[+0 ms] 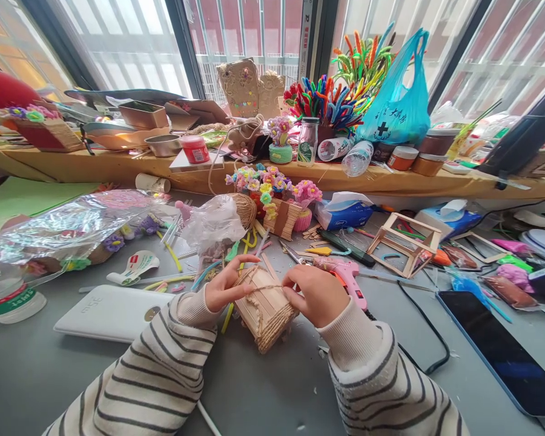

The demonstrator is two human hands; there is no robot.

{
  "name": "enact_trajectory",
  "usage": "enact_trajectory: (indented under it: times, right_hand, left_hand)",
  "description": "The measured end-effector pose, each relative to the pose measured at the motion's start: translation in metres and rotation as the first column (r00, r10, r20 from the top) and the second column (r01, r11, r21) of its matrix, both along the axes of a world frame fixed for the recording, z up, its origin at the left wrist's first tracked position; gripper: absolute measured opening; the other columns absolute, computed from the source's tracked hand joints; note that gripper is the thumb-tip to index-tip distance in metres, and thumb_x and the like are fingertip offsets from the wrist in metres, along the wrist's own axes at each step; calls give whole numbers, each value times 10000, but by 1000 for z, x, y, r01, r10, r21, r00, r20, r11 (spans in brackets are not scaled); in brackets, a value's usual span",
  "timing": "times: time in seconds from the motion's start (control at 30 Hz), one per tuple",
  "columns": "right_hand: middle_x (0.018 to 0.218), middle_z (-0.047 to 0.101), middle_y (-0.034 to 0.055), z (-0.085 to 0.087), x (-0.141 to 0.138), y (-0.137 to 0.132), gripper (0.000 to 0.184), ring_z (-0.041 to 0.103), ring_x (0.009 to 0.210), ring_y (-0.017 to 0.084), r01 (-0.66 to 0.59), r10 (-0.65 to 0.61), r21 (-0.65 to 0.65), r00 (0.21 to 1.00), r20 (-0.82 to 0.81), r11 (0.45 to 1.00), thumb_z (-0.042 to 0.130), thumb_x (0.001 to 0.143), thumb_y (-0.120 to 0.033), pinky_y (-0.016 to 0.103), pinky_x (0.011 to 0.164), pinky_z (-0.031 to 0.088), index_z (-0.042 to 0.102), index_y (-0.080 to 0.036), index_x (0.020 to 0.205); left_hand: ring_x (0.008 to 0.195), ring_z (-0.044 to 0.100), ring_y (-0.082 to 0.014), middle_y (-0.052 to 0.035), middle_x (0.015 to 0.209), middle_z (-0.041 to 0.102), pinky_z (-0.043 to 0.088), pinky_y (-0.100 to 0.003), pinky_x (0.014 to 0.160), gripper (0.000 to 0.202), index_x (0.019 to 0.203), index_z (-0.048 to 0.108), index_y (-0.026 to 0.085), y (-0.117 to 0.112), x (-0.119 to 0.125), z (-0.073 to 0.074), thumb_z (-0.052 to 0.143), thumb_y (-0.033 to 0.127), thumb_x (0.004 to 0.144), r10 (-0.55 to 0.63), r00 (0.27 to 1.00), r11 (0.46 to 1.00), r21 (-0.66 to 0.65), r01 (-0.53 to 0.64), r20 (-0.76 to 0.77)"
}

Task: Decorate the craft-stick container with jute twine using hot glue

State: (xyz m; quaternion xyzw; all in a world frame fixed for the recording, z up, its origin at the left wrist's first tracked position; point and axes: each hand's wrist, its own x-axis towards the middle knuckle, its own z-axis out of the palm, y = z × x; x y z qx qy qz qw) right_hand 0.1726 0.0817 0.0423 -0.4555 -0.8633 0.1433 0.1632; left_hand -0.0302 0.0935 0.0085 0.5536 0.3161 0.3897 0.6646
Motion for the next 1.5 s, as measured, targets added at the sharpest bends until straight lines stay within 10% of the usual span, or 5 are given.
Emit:
enact_trajectory:
  times: [0.73, 1.5]
  right_hand:
    - [746, 617, 24, -1, 7, 4, 119, 528, 675, 138, -12, 25, -127, 995, 97, 992, 467, 759, -225, 279, 633, 400, 573, -173, 743]
    - [709, 605, 26, 25, 14, -3, 101, 542, 637, 92, -106, 53, -145, 944, -325, 984, 520, 752, -241, 210, 604, 453, 571, -155, 772]
  left_hand:
    - [626, 572, -128, 8, 722, 577, 441, -241, 575, 595, 1053, 343, 189, 2, 0, 0, 690, 343, 595, 10, 999, 999, -51, -12, -43]
    - [828, 548, -176, -43, 927, 574, 412, -258, 728, 485, 1111, 387, 230, -14, -6, 16, 611, 225, 682, 32, 990, 989, 139, -52, 137]
